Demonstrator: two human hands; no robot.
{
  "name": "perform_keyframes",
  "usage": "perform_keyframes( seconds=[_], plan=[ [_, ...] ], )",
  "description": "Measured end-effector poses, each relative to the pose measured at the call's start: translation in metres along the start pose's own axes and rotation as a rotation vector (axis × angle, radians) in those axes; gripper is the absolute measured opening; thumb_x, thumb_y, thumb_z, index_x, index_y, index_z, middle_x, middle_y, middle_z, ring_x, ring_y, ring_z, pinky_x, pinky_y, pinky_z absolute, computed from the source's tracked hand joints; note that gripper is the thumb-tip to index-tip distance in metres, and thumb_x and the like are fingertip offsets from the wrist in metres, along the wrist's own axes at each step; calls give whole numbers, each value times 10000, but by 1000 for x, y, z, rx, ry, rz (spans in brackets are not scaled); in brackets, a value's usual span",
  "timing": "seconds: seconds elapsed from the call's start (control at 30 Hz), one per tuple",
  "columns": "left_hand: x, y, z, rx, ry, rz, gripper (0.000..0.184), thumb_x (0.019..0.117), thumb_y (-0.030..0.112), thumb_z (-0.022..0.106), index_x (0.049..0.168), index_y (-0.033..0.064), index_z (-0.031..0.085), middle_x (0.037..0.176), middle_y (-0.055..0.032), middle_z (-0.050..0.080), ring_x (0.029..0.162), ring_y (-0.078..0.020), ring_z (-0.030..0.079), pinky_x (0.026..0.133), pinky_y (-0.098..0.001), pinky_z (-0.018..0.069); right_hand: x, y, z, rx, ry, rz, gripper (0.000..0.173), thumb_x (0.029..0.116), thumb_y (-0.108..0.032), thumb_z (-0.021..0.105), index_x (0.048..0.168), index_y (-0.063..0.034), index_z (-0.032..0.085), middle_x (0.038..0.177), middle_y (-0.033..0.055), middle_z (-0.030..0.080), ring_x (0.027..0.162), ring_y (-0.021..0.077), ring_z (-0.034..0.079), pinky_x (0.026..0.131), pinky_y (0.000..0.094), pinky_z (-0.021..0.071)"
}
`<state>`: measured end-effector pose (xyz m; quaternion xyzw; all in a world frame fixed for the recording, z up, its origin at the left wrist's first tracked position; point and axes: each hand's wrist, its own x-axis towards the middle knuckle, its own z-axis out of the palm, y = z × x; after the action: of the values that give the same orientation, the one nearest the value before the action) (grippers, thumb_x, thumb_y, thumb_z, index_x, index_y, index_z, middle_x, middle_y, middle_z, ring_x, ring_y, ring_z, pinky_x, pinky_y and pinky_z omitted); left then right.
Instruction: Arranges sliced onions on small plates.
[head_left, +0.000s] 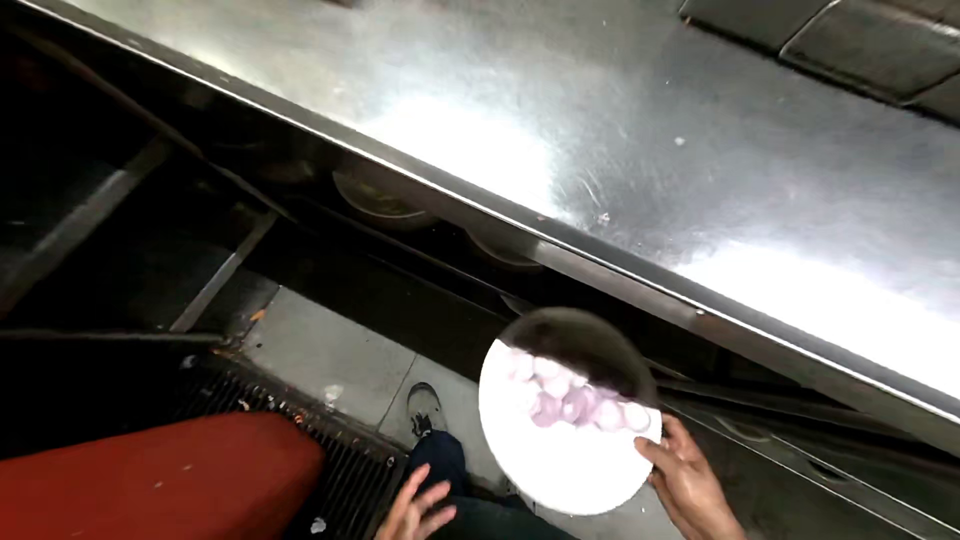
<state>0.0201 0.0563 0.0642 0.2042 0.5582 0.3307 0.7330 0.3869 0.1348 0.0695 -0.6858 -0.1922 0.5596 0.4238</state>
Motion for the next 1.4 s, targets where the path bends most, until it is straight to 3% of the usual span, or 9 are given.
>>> perform_keyframes(
  seconds=[0.1, 0.17, 0.27, 0.4, 0.67, 0.9, 1.07, 1.23, 1.4],
  plan=[
    [-14, 43, 15, -253, 25, 1, 861, 999, 698, 320, 1613, 127, 124, 1399, -165, 594, 1167, -380, 660, 862, -614, 590, -31, -31, 23, -112, -298, 18, 431, 878, -10, 566, 1300, -39, 484, 933, 106, 735, 789, 212, 744, 647, 371, 634],
    [-34, 69, 12, -417, 19, 51, 846, 988, 728, 252, 1564, 108, 251, 1333, -147, 650, 1144, -308, 686, 913, -523, 602, -45, -58, 47, -200, -444, 18, 406, 896, -41, 576, 1297, -46, 515, 947, 97, 736, 817, 201, 743, 705, 368, 636],
    [-62, 103, 4, -571, -28, 133, 863, 862, 747, 580, 1399, 72, 540, 1246, -158, 695, 1160, -289, 676, 1017, -506, 551, -58, -107, 88, -345, -604, -45, 386, 923, -66, 587, 1306, -42, 542, 994, 66, 731, 852, 161, 730, 763, 337, 629],
    [-85, 152, -7, -505, 26, 218, 842, 845, 710, 631, 1374, 61, 543, 1207, -137, 714, 1125, -259, 695, 1008, -468, 563, -56, -169, 144, -502, -717, -172, 360, 964, -114, 568, 1321, -71, 570, 982, 32, 745, 821, 122, 730, 738, 299, 625],
    [-89, 268, -45, -497, 18, 506, 769, 923, 632, 580, 1405, 39, 492, 1241, -130, 699, 1162, -246, 678, 1042, -459, 543, -54, -261, 250, -401, -680, -468, 381, 964, -198, 609, 1326, -83, 640, 1036, 49, 755, 878, 134, 734, 785, 295, 626],
    [-77, 337, -40, -470, 91, 618, 819, 916, 634, 589, 1419, 2, 446, 1232, -136, 695, 1153, -240, 681, 1028, -447, 555, -65, -326, 271, -626, -338, -954, 463, 990, -355, 594, 1279, 0, 658, 1085, 80, 714, 944, 100, 683, 830, 274, 588],
    [-62, 365, -22, -535, 83, 626, 868, 917, 639, 594, 1452, -17, 401, 1264, -176, 671, 1172, -272, 672, 1026, -470, 556, -77, -346, 315, -729, -511, -1268, 329, 1014, -347, 597, 1172, -104, 751, 1057, 59, 735, 953, 118, 689, 855, 303, 593],
    [-54, 389, -7, -523, 152, 674, 817, 960, 612, 546, 1442, -36, 419, 1269, -179, 672, 1176, -269, 671, 1028, -466, 556, -72, -360, 359, -737, -619, -1395, 320, 1001, -372, 616, 1145, -127, 762, 1002, 43, 738, 949, 151, 686, 868, 332, 581],
    [-39, 399, -9, -586, 181, 679, 862, 929, 626, 587, 1465, -20, 388, 1288, -191, 656, 1196, -285, 659, 1036, -483, 547, -48, -380, 368, -827, -552, -1336, 368, 983, -436, 597, 1141, -149, 764, 925, 6, 706, 823, 114, 665, 721, 292, 582]
  ],
)
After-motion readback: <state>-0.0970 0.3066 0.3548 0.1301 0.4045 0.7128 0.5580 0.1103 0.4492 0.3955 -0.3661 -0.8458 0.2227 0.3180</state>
